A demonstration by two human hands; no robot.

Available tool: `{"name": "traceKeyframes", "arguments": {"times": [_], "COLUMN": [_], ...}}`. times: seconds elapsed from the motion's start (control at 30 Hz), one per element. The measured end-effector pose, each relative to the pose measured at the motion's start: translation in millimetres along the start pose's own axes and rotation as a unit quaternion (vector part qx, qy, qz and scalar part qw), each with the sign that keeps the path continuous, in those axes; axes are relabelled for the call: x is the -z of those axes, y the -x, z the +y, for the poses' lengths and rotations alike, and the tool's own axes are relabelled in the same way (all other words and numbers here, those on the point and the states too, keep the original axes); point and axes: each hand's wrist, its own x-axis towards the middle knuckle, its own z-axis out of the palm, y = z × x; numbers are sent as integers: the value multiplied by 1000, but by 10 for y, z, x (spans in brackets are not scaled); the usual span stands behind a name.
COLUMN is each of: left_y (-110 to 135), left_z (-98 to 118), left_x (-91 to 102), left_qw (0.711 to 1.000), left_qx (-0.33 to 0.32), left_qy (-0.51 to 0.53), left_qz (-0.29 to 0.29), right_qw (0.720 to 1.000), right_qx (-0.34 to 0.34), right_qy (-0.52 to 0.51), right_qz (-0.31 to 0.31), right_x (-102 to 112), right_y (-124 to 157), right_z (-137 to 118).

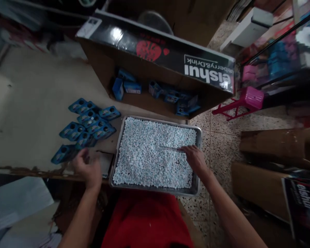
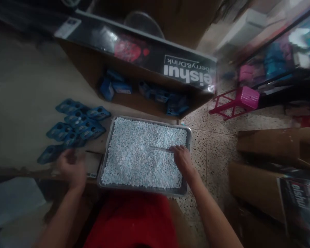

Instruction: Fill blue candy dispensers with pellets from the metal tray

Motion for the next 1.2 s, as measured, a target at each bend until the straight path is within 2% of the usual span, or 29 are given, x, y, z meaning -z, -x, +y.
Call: {"name": "traceKeyframes", "arguments": {"times": [0.03,0.1,0.13,0.2,0.27,0.37,0.4,0.47,0.57,0.63,0.7,0.8,0.87,0.9,0.93,0.97,1.07,1.13,1.2], "left_y": [-10,-222,-414,-911,-1449,-2107,-2259,-2462,-2562,-2534,-2435,-2121,-1815,-1649,-1483,-1324,-921,-713,-535], "left_z": [141,502,714,1152,1539,1921,1996,2090,2124,2081,1983,1759,1597,1523,1458,1401,1282,1227,1179], "left_x": [-50,-255,-407,-779,-1192,-1755,-1905,-2131,-2251,-2171,-1974,-1546,-1261,-1138,-1033,-946,-778,-722,-693], "left_qw": [999,987,975,951,937,904,888,853,805,803,835,910,950,957,949,927,830,774,728], "left_qx": [-38,-145,-199,-273,-312,-356,-369,-387,-414,-430,-421,-342,-226,-144,-48,53,312,421,485], "left_qy": [-12,-22,-26,-41,-90,-178,-207,-264,-320,-308,-258,-125,17,101,183,254,368,398,424], "left_qz": [-8,-60,-98,-138,-132,-158,-180,-230,-280,-276,-244,-201,-213,-232,-253,-272,-280,-256,-236], "right_qw": [1000,995,988,965,937,884,865,832,799,775,741,710,698,690,682,674,663,666,670], "right_qx": [-5,-55,-94,-177,-263,-355,-370,-378,-357,-347,-338,-322,-314,-308,-301,-293,-275,-269,-261], "right_qy": [-20,-81,-119,-187,-228,-302,-335,-399,-477,-521,-574,-625,-643,-655,-667,-678,-696,-696,-695], "right_qz": [4,25,37,46,37,38,47,70,85,87,76,41,18,7,-2,-11,-24,-21,-13], "right_x": [94,286,368,467,440,148,-2,-336,-805,-1026,-1150,-1157,-1060,-983,-890,-780,-384,-110,117], "right_y": [63,257,389,706,1024,1269,1247,1035,420,-14,-326,-466,-393,-335,-274,-217,-107,-95,-125], "right_z": [10,113,198,392,542,517,424,124,-460,-799,-1017,-1087,-1003,-943,-881,-826,-743,-759,-803]}}
